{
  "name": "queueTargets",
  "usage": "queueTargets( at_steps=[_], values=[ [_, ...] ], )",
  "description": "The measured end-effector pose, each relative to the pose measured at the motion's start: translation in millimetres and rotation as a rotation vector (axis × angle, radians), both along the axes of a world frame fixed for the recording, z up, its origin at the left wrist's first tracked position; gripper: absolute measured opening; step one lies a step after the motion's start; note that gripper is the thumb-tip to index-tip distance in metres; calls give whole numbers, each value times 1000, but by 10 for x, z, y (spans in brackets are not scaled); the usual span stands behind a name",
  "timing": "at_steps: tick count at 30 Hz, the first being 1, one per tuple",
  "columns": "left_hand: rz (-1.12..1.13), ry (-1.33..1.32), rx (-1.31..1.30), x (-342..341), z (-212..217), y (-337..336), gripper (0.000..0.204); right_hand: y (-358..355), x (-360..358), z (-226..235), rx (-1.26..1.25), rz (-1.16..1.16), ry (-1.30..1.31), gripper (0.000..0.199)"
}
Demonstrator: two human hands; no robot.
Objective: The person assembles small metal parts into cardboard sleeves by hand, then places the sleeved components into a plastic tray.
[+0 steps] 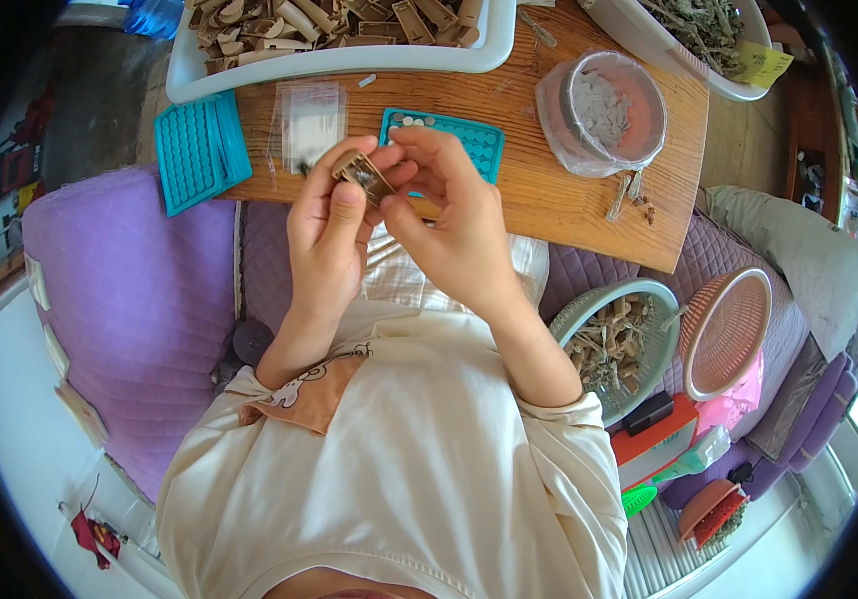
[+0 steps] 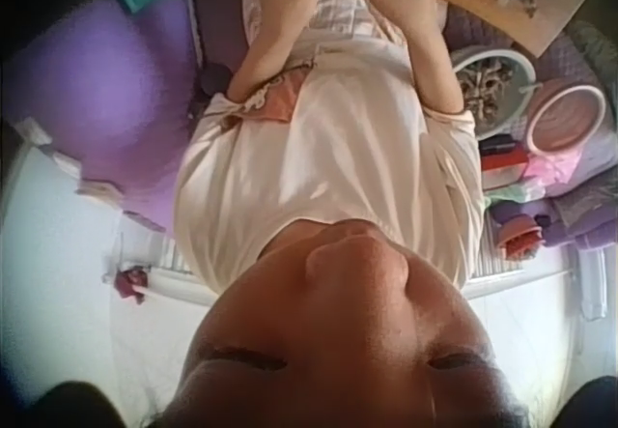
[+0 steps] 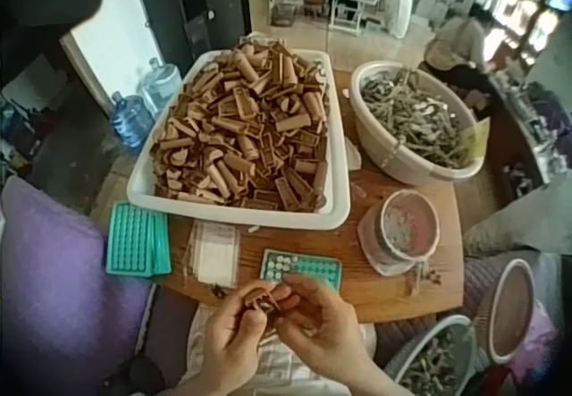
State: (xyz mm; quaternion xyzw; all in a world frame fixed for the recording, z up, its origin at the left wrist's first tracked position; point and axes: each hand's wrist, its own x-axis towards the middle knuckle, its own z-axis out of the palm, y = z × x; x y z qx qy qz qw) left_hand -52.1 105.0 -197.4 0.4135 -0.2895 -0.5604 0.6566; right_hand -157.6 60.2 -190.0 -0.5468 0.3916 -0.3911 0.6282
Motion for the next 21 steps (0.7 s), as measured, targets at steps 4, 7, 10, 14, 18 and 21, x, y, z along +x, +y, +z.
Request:
queueTargets(
  at_steps=[4,7,10,14,18,21],
  values=[
    [22,-150,78,-66,22,90,28,50,24,-64,-46,0,166,35],
    [-25,-288,67,-53,-48,137,30,53,13,-134,54,35,211,34],
    [-87,-130,141,30,-209,183,32,4,-37,-185,73,213,240,33],
    [-140,249,392,211,-254,209,36,-308,-212,-469,-183,323,331,32],
    [-159,263,377,285,-288,246,44,-481,-159,-600,-372,47,673,24],
    [-171,327,389,304,-255,246,39,-462,-142,-711,-657,111,907,25]
  ],
)
